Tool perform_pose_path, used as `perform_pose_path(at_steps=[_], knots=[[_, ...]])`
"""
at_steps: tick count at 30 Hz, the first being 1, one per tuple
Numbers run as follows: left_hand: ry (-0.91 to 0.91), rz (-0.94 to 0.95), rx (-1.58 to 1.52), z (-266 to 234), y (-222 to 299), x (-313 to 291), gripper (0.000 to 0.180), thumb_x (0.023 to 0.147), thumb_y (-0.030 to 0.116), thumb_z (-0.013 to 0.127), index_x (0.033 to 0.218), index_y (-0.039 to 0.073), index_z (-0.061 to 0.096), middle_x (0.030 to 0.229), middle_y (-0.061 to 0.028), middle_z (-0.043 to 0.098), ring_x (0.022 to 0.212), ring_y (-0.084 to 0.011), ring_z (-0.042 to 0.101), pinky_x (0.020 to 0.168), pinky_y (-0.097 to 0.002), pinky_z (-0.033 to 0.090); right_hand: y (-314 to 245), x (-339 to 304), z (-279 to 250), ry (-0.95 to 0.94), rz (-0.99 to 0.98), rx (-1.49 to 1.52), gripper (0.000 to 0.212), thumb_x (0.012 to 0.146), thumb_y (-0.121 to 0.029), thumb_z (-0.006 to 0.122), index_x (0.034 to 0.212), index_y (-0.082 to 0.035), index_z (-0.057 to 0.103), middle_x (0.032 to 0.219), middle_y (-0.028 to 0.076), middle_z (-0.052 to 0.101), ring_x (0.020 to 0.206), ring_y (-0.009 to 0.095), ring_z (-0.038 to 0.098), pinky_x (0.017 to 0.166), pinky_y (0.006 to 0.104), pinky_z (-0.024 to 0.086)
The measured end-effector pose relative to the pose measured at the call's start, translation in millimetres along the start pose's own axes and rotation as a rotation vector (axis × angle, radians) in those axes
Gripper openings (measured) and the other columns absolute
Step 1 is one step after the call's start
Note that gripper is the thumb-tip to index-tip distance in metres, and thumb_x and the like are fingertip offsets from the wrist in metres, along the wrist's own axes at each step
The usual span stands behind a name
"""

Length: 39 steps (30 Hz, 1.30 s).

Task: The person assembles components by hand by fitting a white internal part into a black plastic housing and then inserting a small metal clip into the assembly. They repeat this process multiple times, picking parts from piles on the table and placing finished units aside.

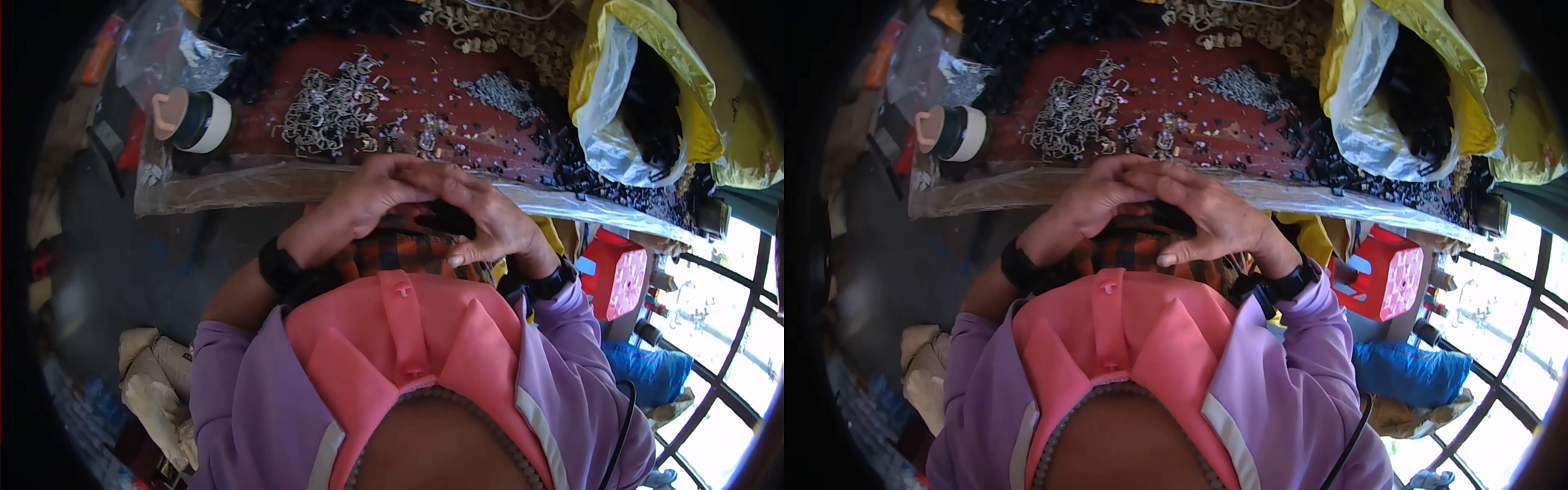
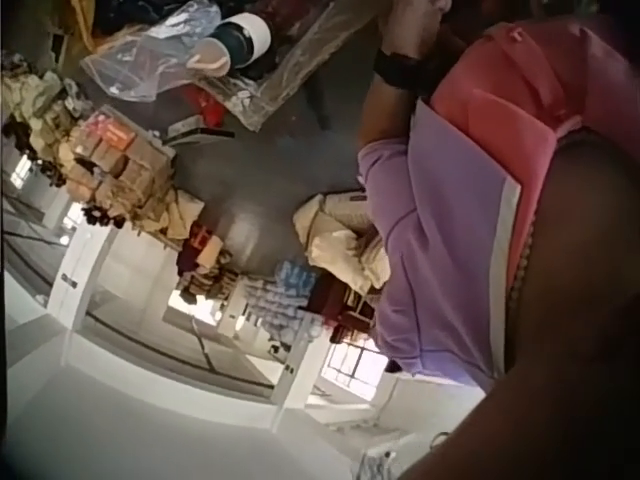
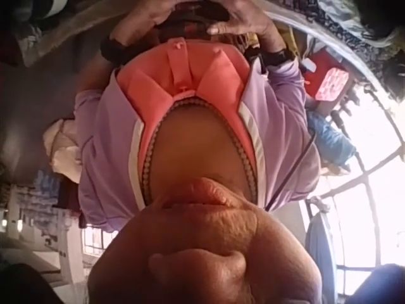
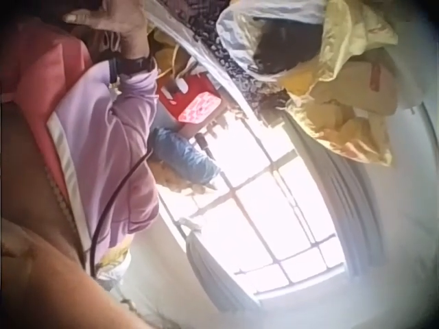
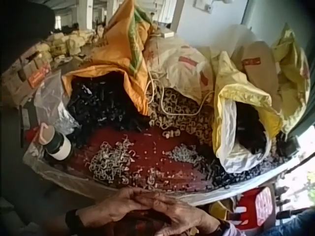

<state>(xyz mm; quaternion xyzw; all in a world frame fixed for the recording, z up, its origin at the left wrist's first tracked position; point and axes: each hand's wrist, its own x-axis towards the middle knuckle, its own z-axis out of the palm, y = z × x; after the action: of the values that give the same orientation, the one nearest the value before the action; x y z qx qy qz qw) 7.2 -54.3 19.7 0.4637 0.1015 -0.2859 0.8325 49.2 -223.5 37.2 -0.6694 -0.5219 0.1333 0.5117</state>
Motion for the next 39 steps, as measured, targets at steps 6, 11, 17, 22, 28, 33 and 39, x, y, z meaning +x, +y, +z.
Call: perform_pose_path(at_steps=[6,11,17,22,28,33,39], knots=[[-0.108,-0.132,-0.123,6.4,-14.3,3.3,0.042,0.073,0.011,0.058,0.11,0.001,0.041,0.092,-0.0089,0.055,0.076,-0.0136,0.055,0.065,-0.0249,0.047,-12.8,-21.6,1.2,0.092,0.244,-0.185,0.065,0.068,-0.047,0.055,0.101,0.008,0.044,0.093,0.019,0.049,0.085,0.032,0.049,0.075,0.0366,0.04],[0.121,-0.099,0.039,-9.4,9.7,-1.6,0.048,0.074,0.013,0.058,0.114,-0.001,0.036,0.092,-0.0104,0.055,0.076,-0.0139,0.055,0.065,-0.0237,0.046,-12.1,-98.5,-23.8,0.467,0.647,-0.63,0.024,0.073,-0.017,0.055,0.086,0.002,0.051,0.078,0.013,0.052,0.068,0.019,0.051,0.063,0.0266,0.041],[0.325,0.176,0.191,-52.1,50.4,19.6,0.051,0.074,0.017,0.058,0.115,-0.002,0.035,0.094,-0.0101,0.054,0.075,-0.0128,0.054,0.064,-0.0218,0.045,-7.4,-236.0,-36.7,0.808,1.056,-0.716,0.022,0.071,-0.018,0.058,0.085,-0.001,0.053,0.08,0.012,0.054,0.071,0.026,0.053,0.064,0.0312,0.042],[0.572,0.615,1.016,-97.4,77.1,72.4,0.039,0.073,0.02,0.059,0.106,0.004,0.047,0.095,-0.0103,0.053,0.083,-0.0168,0.054,0.066,-0.0271,0.045,5.5,-280.5,-25.6,0.501,1.35,-1.258,0.024,0.072,-0.017,0.057,0.091,-0.003,0.052,0.09,0.013,0.051,0.084,0.027,0.05,0.072,0.0347,0.039],[0.79,0.802,1.963,-130.2,97.8,114.7,0.034,0.071,0.021,0.059,0.101,0.006,0.05,0.093,-0.0122,0.053,0.081,-0.0192,0.055,0.065,-0.029,0.044,-8.8,-205.1,-41.7,0.778,0.733,-1.229,0.023,0.068,-0.008,0.06,0.09,-0.004,0.054,0.091,0.013,0.051,0.085,0.027,0.051,0.071,0.034,0.041],[0.672,0.647,2.075,-123.1,101.2,110.3,0.027,0.073,0.019,0.057,0.095,0.006,0.051,0.083,-0.0077,0.054,0.071,-0.0167,0.055,0.061,-0.0275,0.044,2.1,-123.2,-50.5,0.638,0.568,-0.984,0.015,0.067,-0.003,0.059,0.081,-0.002,0.056,0.085,0.011,0.053,0.078,0.024,0.053,0.068,0.0299,0.042],[0.312,0.276,0.558,-77.1,78.5,38.9,0.015,0.075,0.01,0.052,0.087,0.002,0.05,0.073,-0.0065,0.052,0.069,-0.0148,0.052,0.059,-0.0255,0.046,56.1,-72.6,-58.4,0.426,0.446,-0.946,0.01,0.066,-0.006,0.058,0.076,-0.004,0.057,0.072,0.009,0.051,0.066,0.026,0.052,0.058,0.0317,0.042]])
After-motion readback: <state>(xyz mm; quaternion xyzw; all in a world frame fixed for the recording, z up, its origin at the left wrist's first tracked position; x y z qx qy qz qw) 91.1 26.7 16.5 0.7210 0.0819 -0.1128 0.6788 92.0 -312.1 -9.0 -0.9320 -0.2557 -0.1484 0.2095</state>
